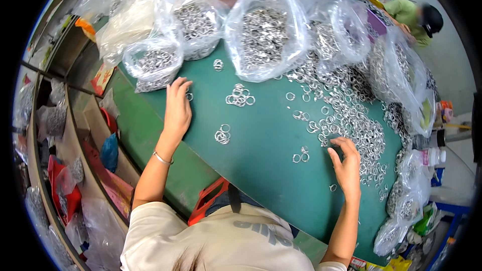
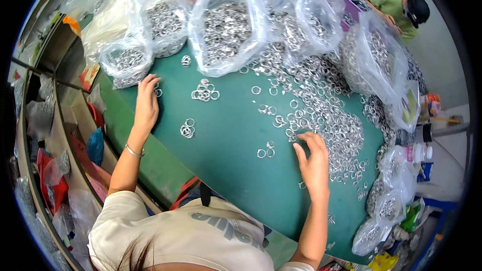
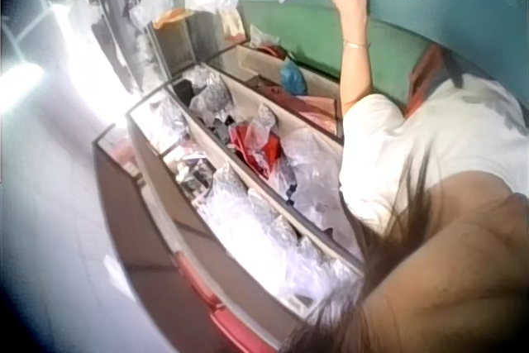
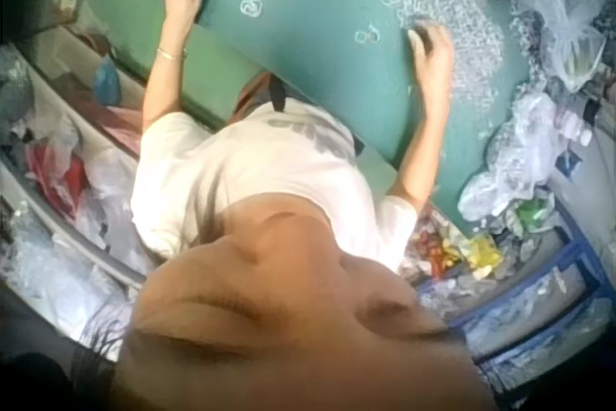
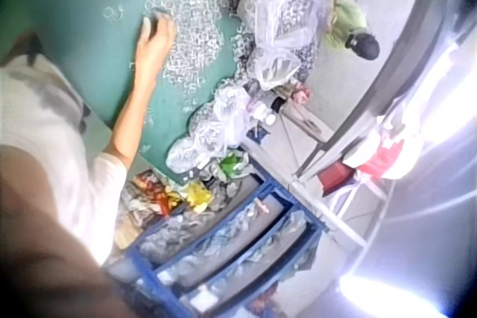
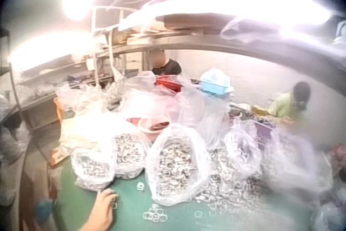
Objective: The person sorts small metal rings from a large pile on a green table by hand and places them into clear plastic bags.
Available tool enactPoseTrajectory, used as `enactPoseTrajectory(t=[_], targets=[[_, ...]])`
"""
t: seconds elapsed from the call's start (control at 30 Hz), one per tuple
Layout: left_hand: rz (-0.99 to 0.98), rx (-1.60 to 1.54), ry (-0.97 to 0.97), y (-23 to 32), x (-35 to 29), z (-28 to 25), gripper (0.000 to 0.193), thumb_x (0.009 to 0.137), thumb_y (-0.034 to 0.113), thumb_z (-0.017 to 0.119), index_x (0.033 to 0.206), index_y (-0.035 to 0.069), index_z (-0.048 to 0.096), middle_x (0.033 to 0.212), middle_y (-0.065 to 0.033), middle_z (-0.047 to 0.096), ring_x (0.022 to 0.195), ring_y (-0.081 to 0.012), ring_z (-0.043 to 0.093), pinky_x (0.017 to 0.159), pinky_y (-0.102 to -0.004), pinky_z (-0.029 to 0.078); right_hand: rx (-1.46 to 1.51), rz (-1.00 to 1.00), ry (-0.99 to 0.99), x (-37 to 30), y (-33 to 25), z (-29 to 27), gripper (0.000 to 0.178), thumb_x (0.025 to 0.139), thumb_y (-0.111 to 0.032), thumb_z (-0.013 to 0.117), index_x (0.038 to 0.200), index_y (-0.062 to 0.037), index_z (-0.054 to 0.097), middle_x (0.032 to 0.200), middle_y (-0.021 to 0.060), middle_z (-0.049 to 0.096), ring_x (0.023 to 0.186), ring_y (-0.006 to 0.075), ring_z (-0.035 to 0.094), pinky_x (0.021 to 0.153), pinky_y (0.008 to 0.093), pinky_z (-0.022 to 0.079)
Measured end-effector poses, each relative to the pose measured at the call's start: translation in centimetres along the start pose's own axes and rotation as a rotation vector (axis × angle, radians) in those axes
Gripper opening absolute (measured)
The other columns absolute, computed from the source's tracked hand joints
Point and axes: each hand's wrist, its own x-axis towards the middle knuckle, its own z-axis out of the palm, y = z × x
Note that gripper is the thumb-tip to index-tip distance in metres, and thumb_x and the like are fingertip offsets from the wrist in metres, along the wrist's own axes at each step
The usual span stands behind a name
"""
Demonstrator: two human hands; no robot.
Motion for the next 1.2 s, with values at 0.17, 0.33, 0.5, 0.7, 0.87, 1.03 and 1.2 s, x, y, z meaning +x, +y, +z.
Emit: enactPoseTrajectory(t=[0.17, 0.33, 0.5, 0.7, 0.87, 1.03, 1.2], targets=[[0.136, -0.459, -0.141, 10.1, 2.6, -0.4, 0.026, 0.08, -0.009, 0.053, 0.103, 0.001, 0.06, 0.101, -0.0156, 0.059, 0.095, -0.0328, 0.059, 0.083, -0.0358, 0.047, -0.114, -0.075, 0.064, 3.2, 0.9, 0.2, 0.026, 0.079, -0.008, 0.067, 0.103, 0.0012, 0.061, 0.112, 0.016, 0.057, 0.103, 0.0337, 0.053, 0.09, 0.0398, 0.042], [0.347, -0.369, -0.513, 17.1, 5.1, 6.1, 0.053, 0.079, 0.008, 0.069, 0.127, 0.006, 0.047, 0.127, -0.0189, 0.042, 0.114, -0.0343, 0.047, 0.093, -0.0394, 0.042, -0.337, -0.192, 0.049, 6.4, 1.2, 3.5, 0.051, 0.082, -0.025, 0.068, 0.126, -0.0059, 0.052, 0.137, 0.0139, 0.042, 0.125, 0.0335, 0.038, 0.103, 0.0467, 0.031], [0.405, -0.371, -0.649, 17.1, 5.1, 10.4, 0.046, 0.079, 0.007, 0.068, 0.122, 0.006, 0.051, 0.119, -0.0155, 0.048, 0.105, -0.0309, 0.051, 0.085, -0.0389, 0.044, -0.367, -0.251, -0.094, 1.4, 3.0, 2.3, 0.044, 0.079, -0.021, 0.069, 0.12, -0.0093, 0.058, 0.138, 0.0087, 0.043, 0.128, 0.0332, 0.038, 0.107, 0.0506, 0.025], [0.29, -0.64, -0.651, 17.7, 3.9, 8.8, 0.024, 0.082, -0.001, 0.06, 0.106, 0.002, 0.06, 0.108, -0.0122, 0.053, 0.098, -0.0312, 0.052, 0.084, -0.0382, 0.045, -0.216, -0.143, 0.036, -0.7, 2.2, -0.3, 0.035, 0.074, -0.008, 0.07, 0.108, -0.0057, 0.063, 0.123, 0.0093, 0.053, 0.116, 0.0291, 0.047, 0.098, 0.0441, 0.034], [0.495, -0.516, -0.681, 18.0, 4.1, 9.0, 0.021, 0.081, -0.005, 0.058, 0.101, 0.001, 0.062, 0.103, -0.013, 0.055, 0.097, -0.0308, 0.053, 0.083, -0.0374, 0.045, -0.174, -0.247, 0.036, 3.7, 0.8, 2.7, 0.032, 0.074, -0.008, 0.071, 0.105, -0.0034, 0.063, 0.111, 0.0093, 0.056, 0.103, 0.0273, 0.05, 0.087, 0.0389, 0.038], [0.4, -0.702, -0.802, 17.7, 7.7, 9.0, 0.016, 0.081, -0.005, 0.059, 0.095, 0.001, 0.065, 0.098, -0.0128, 0.058, 0.09, -0.0291, 0.057, 0.079, -0.0351, 0.048, -0.252, -0.199, 0.073, 3.5, 1.7, 1.2, 0.033, 0.074, -0.009, 0.071, 0.106, -0.0027, 0.062, 0.111, 0.0099, 0.056, 0.102, 0.0279, 0.05, 0.086, 0.0391, 0.038], [0.068, -0.788, -0.851, 17.1, 6.8, 9.0, 0.015, 0.08, -0.007, 0.061, 0.091, 0.003, 0.064, 0.098, -0.0094, 0.059, 0.089, -0.0254, 0.058, 0.077, -0.0333, 0.049, -0.211, -0.29, -0.043, -1.7, 1.2, -0.1, 0.034, 0.076, -0.009, 0.07, 0.107, -0.0024, 0.061, 0.118, 0.0122, 0.054, 0.112, 0.0298, 0.049, 0.094, 0.0424, 0.037]])
